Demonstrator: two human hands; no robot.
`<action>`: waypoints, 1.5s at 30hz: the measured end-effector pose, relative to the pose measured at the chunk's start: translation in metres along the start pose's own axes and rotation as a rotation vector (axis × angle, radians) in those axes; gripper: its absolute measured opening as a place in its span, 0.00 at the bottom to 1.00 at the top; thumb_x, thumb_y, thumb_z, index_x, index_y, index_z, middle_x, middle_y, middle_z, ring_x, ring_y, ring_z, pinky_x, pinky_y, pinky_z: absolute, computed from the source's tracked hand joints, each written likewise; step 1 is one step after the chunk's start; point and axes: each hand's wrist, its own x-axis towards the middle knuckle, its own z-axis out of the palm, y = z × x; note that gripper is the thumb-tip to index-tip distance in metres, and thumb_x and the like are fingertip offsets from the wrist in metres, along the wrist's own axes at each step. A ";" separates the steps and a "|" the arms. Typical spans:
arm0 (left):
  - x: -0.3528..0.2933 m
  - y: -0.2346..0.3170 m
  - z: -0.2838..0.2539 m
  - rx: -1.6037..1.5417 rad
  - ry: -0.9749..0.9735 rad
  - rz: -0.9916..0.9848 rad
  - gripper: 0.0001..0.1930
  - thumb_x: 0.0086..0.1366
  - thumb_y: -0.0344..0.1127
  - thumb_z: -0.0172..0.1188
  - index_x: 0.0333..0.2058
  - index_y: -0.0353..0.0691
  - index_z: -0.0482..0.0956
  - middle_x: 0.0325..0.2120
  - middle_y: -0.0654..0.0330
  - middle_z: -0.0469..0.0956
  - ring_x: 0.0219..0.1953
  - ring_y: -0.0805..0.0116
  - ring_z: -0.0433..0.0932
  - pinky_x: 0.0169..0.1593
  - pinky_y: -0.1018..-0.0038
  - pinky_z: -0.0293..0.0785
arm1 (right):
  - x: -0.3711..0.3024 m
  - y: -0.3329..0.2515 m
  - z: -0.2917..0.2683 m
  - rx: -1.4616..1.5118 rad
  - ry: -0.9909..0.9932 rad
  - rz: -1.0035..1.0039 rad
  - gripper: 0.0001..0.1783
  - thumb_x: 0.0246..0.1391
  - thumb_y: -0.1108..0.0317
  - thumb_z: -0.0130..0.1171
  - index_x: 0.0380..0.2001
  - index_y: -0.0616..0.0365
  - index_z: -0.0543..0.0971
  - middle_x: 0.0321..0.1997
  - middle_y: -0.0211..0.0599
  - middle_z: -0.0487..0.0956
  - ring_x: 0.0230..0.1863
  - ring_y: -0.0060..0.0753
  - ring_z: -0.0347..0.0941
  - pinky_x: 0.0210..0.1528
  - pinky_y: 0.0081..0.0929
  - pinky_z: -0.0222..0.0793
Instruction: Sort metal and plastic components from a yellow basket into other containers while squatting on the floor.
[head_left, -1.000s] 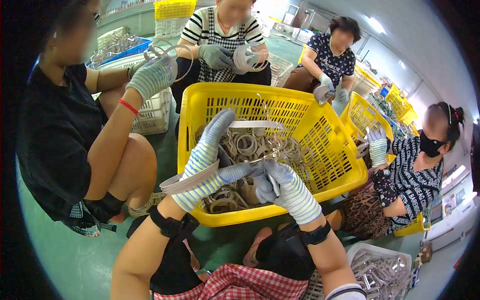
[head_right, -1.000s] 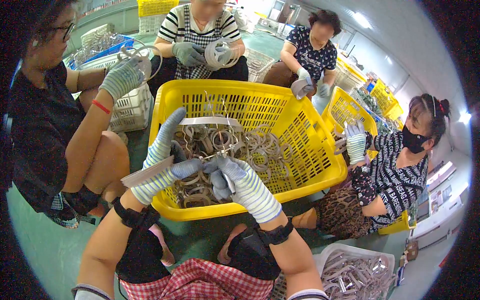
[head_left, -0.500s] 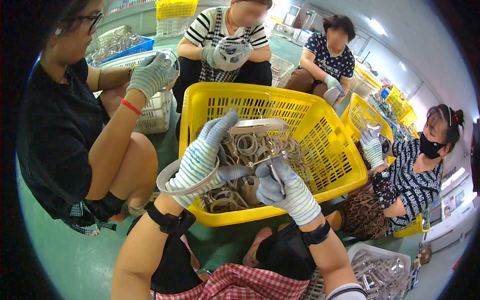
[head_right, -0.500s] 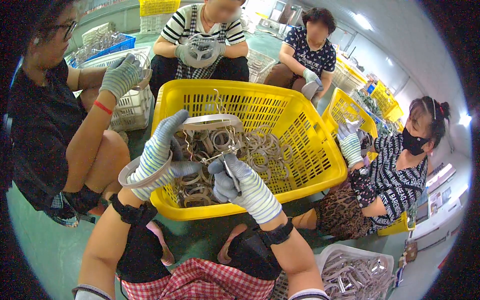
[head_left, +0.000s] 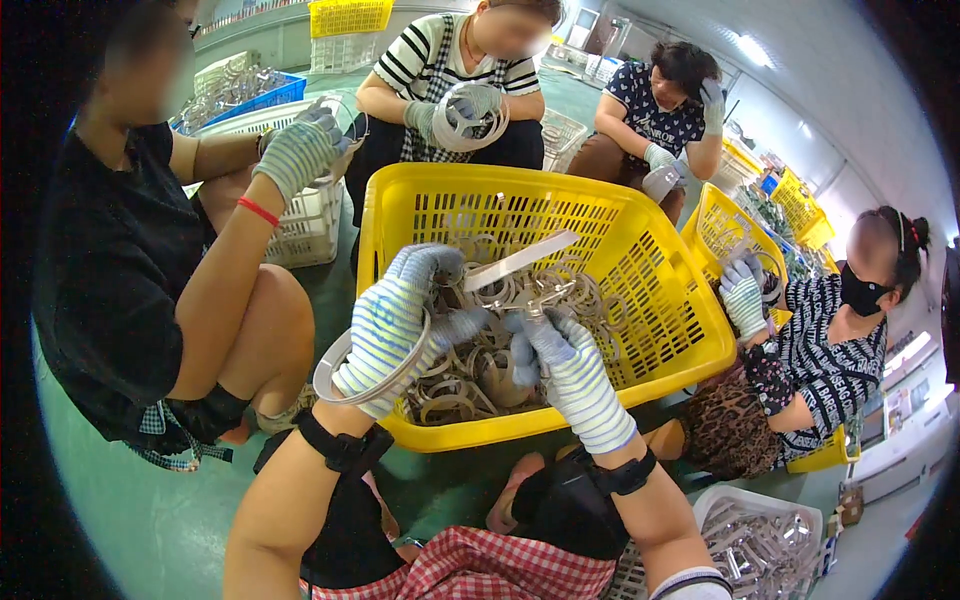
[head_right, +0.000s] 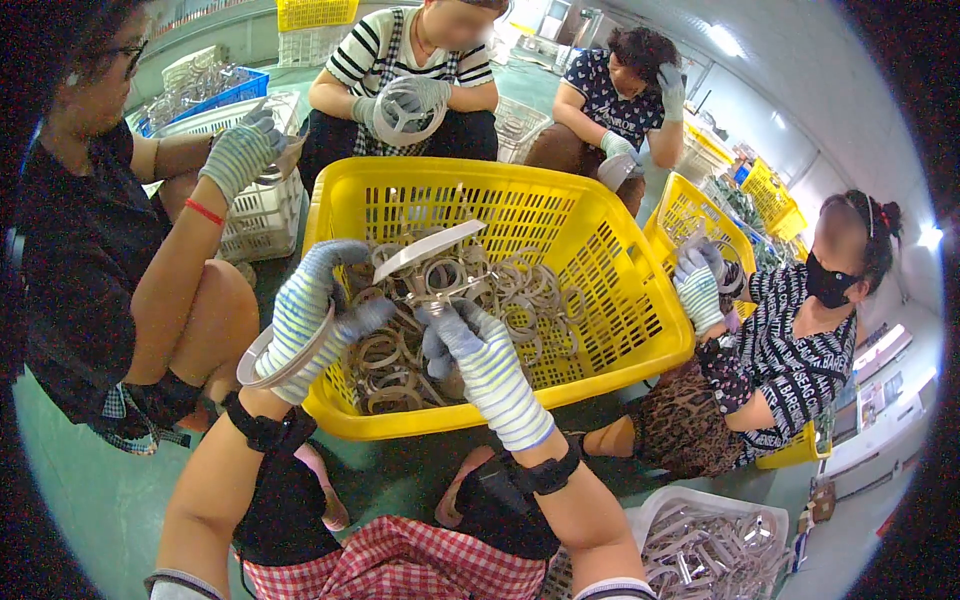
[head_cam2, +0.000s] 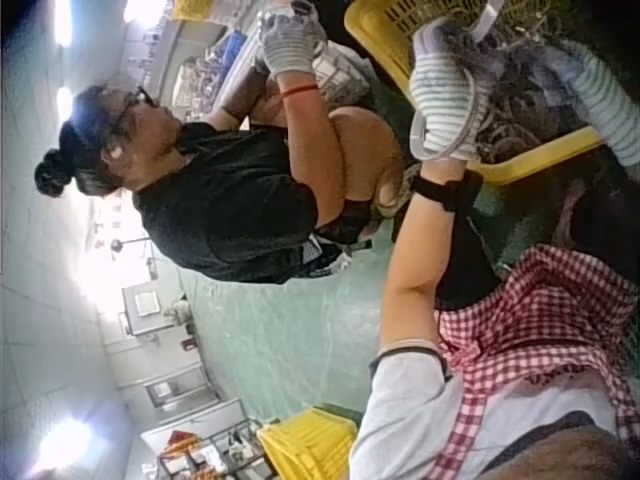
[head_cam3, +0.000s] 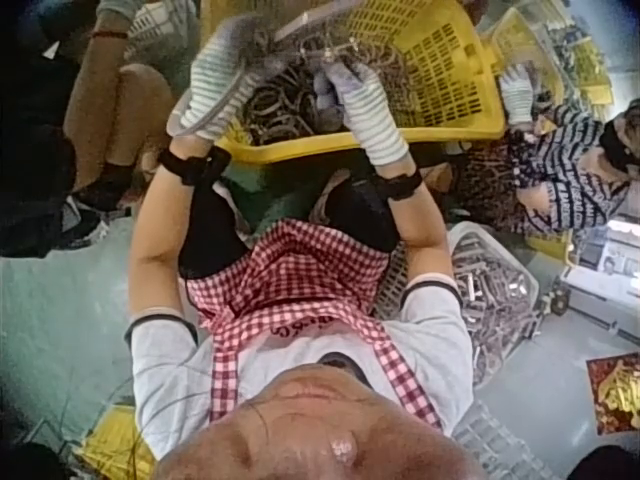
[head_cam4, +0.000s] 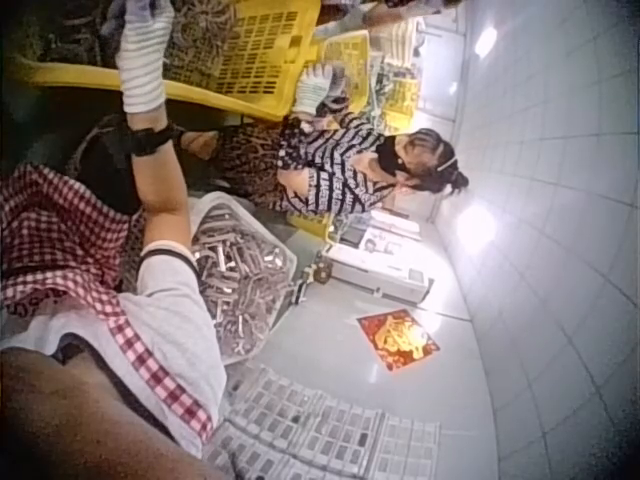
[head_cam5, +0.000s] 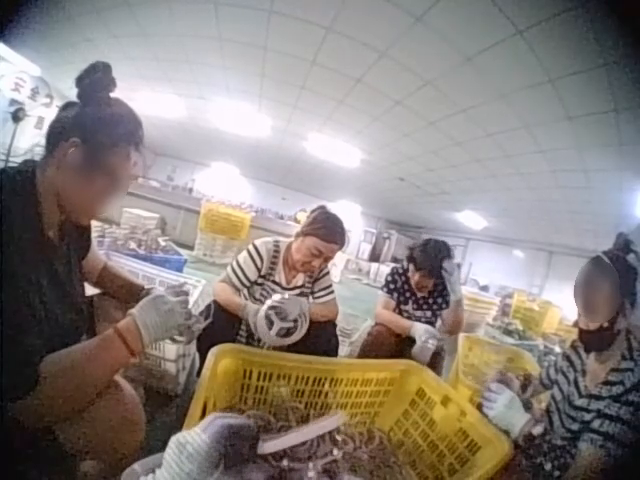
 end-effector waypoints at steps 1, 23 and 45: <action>0.001 0.009 0.000 -0.080 0.026 -0.035 0.33 0.44 0.36 0.72 0.50 0.39 0.70 0.43 0.48 0.74 0.41 0.53 0.78 0.43 0.69 0.75 | 0.001 0.003 0.000 -0.044 0.016 -0.080 0.18 0.59 0.53 0.53 0.35 0.59 0.75 0.20 0.27 0.72 0.19 0.18 0.65 0.24 0.18 0.64; 0.004 0.019 0.000 -0.364 0.032 -0.284 0.37 0.46 0.32 0.72 0.56 0.39 0.66 0.42 0.63 0.74 0.29 0.77 0.68 0.30 0.82 0.67 | 0.011 0.002 -0.005 0.145 0.130 -0.058 0.15 0.57 0.57 0.55 0.40 0.58 0.74 0.23 0.27 0.74 0.18 0.20 0.66 0.24 0.19 0.65; 0.004 0.001 0.004 -0.249 -0.095 -0.252 0.32 0.44 0.28 0.71 0.51 0.40 0.70 0.36 0.62 0.76 0.24 0.76 0.69 0.30 0.78 0.70 | 0.004 -0.005 -0.013 0.719 -0.519 0.130 0.25 0.61 0.47 0.46 0.41 0.61 0.75 0.10 0.16 0.54 0.08 0.13 0.46 0.14 0.17 0.45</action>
